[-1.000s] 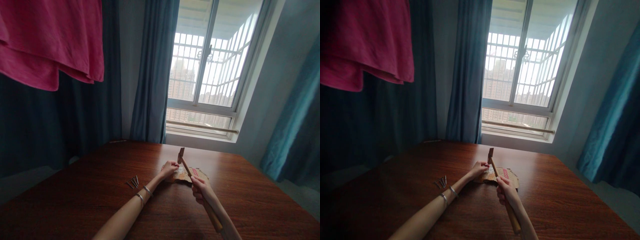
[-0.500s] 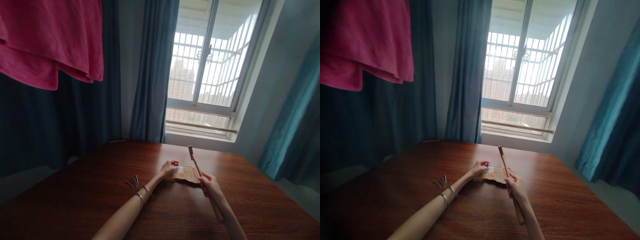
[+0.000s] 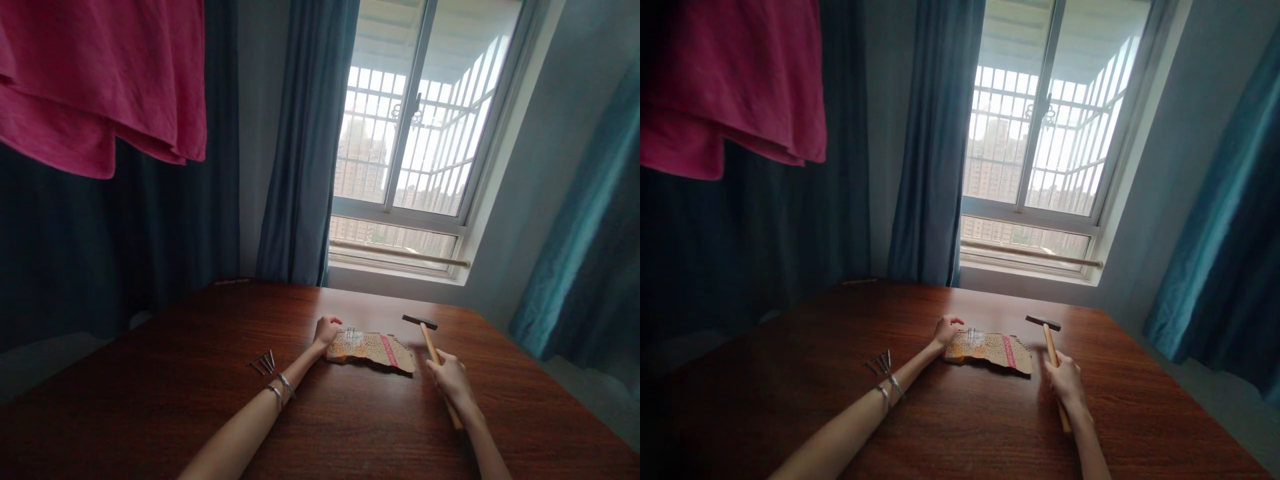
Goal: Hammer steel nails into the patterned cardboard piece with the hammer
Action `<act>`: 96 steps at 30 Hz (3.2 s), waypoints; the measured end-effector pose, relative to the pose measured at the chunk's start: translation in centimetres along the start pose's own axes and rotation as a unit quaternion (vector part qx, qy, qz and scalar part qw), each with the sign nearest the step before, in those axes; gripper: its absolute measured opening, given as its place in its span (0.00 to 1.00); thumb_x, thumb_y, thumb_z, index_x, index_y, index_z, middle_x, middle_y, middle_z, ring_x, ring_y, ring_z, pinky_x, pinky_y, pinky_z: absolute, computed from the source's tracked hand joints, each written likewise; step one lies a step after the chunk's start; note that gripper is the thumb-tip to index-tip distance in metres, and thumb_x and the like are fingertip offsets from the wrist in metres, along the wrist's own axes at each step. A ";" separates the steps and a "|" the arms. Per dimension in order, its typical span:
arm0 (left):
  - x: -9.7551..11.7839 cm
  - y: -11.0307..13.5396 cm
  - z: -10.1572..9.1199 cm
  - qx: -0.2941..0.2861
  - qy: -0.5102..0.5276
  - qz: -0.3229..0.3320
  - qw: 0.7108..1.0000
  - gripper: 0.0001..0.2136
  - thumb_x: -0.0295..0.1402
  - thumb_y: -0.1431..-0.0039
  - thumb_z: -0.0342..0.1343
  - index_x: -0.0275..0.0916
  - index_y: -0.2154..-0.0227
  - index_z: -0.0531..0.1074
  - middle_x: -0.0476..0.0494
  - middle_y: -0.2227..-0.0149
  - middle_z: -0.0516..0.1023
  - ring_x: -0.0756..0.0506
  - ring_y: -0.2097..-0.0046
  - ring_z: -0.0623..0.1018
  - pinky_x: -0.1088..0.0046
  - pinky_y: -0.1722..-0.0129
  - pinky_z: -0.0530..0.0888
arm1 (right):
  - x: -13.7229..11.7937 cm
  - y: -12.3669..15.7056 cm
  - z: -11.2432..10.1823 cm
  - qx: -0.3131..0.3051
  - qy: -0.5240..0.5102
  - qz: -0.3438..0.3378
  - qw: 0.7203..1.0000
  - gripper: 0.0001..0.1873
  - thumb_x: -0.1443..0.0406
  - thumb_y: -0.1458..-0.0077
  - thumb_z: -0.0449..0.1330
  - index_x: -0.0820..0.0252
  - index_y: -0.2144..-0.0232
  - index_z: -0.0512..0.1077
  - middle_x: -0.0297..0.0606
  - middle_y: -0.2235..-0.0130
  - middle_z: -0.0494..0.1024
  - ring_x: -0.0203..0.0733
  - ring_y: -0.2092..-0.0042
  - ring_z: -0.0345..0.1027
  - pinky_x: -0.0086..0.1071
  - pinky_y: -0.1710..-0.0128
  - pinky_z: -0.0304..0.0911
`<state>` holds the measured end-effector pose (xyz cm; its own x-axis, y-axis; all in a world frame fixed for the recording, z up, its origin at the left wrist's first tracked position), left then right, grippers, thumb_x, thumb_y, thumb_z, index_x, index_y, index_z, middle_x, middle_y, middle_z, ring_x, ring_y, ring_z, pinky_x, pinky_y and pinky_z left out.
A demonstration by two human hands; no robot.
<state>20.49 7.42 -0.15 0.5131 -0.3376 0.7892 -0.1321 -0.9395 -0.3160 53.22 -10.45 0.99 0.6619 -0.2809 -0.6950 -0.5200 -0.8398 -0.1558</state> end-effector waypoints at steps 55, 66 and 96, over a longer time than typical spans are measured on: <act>0.3 1.0 -1.3 0.060 -0.048 0.037 0.996 0.12 0.18 0.54 0.47 0.34 0.74 0.74 0.43 0.67 0.73 0.48 0.61 0.72 0.74 0.57 0.66 | -9.9 5.8 4.4 0.121 0.210 -0.272 0.931 0.25 0.60 0.49 0.50 0.61 0.48 0.63 0.48 0.49 0.64 0.53 0.46 0.54 0.43 0.48 0.51; 3.2 1.5 -8.2 -0.039 -0.064 0.050 0.996 0.11 0.27 0.53 0.50 0.34 0.68 0.74 0.44 0.70 0.76 0.49 0.69 0.73 0.76 0.68 0.68 | -11.0 7.2 8.3 -0.002 0.158 -0.346 0.925 0.22 0.60 0.47 0.49 0.58 0.50 0.65 0.45 0.44 0.62 0.50 0.41 0.49 0.43 0.45 0.49; -7.8 5.0 -17.7 -0.188 -0.321 -0.047 0.927 0.05 0.28 0.68 0.51 0.34 0.86 0.71 0.48 0.84 0.70 0.48 0.78 0.70 0.77 0.79 0.60 | -10.6 7.1 8.4 -0.001 0.128 -0.333 0.934 0.19 0.60 0.47 0.50 0.58 0.55 0.69 0.45 0.52 0.69 0.47 0.48 0.60 0.38 0.48 0.54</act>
<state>0.78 4.34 1.41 0.9203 -0.2632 0.2895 -0.2863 -0.9573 0.0395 37.98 -9.49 1.34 0.9458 0.2020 -0.2543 0.0531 -0.8687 -0.4924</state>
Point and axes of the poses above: each hand's wrist, its own y-axis away from the middle knuckle, its own z-axis out of the palm, x = y × z, the point moved 7 cm from there along -y, towards the middle knuckle
